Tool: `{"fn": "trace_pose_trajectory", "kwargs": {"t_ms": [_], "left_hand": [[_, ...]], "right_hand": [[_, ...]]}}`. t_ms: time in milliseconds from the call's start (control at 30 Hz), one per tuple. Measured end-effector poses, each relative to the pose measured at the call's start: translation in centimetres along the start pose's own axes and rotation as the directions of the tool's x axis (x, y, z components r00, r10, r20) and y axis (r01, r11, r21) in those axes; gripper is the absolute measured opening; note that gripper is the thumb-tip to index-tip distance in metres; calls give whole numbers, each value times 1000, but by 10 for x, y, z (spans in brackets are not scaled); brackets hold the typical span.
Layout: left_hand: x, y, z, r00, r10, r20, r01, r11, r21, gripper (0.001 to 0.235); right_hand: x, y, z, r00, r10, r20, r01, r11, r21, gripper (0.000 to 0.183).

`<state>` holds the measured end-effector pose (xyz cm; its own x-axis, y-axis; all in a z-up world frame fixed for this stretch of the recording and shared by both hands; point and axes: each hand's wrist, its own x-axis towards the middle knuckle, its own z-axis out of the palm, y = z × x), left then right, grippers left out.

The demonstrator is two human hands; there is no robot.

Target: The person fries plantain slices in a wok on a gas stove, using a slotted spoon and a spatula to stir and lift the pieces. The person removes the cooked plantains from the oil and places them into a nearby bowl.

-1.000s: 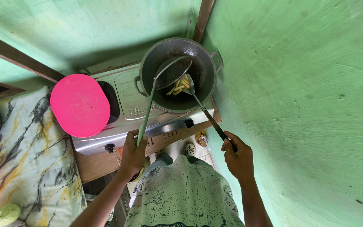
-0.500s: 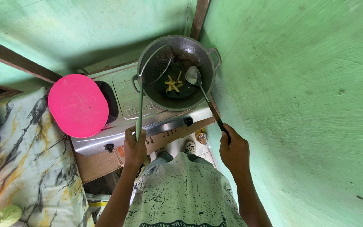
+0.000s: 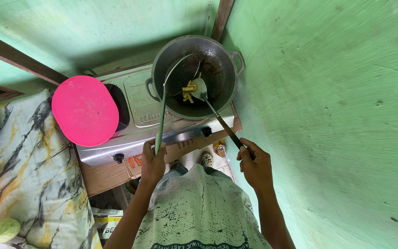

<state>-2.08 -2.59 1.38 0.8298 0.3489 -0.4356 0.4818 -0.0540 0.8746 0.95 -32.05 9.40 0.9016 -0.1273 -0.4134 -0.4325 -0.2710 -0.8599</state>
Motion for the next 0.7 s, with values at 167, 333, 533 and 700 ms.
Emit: {"fn": "trace_pose_trajectory", "kwargs": {"t_ms": [167,333,533,700], "left_hand": [[1,12,-5,1000,2,1,-2,1000,-5,36],[2,25,-5,1000,24,2,-24,1000,0,36],[7,28,0,998,62,-23,-61,997,39,35],[13,25,10,996,76,-54,-70,993,95,36]], "right_hand": [[-22,-7,2,983,-182,28,183,955,-232,36],[-21,-9,9,921,-390,10,352,819,-454,33],[-2,-1,4,869,-487,-85,361,743,-563,31],[23,16,3,854,-513,-82,394,742,-542,30]]}}
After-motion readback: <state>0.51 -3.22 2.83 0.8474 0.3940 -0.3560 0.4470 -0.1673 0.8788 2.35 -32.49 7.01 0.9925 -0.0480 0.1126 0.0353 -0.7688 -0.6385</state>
